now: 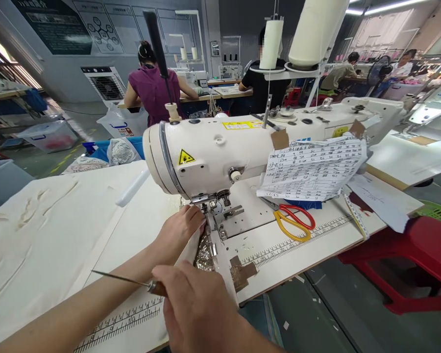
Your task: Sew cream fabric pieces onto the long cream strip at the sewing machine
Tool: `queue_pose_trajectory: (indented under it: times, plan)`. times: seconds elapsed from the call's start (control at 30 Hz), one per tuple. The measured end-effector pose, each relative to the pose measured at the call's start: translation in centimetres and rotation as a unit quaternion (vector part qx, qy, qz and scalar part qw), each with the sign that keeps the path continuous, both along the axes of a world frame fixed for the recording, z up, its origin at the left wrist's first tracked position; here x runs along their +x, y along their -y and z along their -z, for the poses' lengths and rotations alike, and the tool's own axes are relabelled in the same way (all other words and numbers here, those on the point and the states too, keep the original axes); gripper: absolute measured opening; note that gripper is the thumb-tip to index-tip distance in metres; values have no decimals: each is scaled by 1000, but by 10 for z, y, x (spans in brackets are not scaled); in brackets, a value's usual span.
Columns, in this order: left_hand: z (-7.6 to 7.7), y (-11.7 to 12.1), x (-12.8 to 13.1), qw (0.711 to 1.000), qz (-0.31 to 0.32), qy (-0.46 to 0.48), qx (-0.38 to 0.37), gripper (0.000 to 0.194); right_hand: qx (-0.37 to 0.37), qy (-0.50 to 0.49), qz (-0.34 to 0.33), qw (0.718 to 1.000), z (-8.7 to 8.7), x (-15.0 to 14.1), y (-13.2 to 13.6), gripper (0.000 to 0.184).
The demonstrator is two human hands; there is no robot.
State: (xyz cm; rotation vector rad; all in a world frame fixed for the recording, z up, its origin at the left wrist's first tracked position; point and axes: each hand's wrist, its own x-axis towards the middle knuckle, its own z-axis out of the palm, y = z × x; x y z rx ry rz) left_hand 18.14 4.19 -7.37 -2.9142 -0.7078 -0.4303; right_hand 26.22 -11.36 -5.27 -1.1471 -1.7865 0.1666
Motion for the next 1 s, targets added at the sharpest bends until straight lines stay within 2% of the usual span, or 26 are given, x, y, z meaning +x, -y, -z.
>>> queue_pose_trajectory:
  times: [0.07, 0.2, 0.3, 0.57, 0.73, 1.0]
  plan:
    - [3, -4, -2, 998, -10, 58, -35, 25, -11, 20, 30, 999, 6, 2, 5, 32]
    - [14, -16, -10, 964, -6, 208, -164, 22, -97, 72, 172, 978, 21, 22, 11, 28]
    - [18, -20, -14, 940, 0, 245, -237, 22, -113, 123, 243, 956, 30, 36, 6, 33]
    - [16, -20, -12, 910, -7, 281, -306, 21, -110, 156, 271, 943, 38, 35, -16, 35]
    - [11, -20, -13, 913, -18, 264, -311, 24, -120, 155, 270, 943, 37, 35, -17, 35]
    - [12, -22, -13, 919, -21, 259, -295, 25, -112, 154, 273, 943, 39, 35, -17, 39]
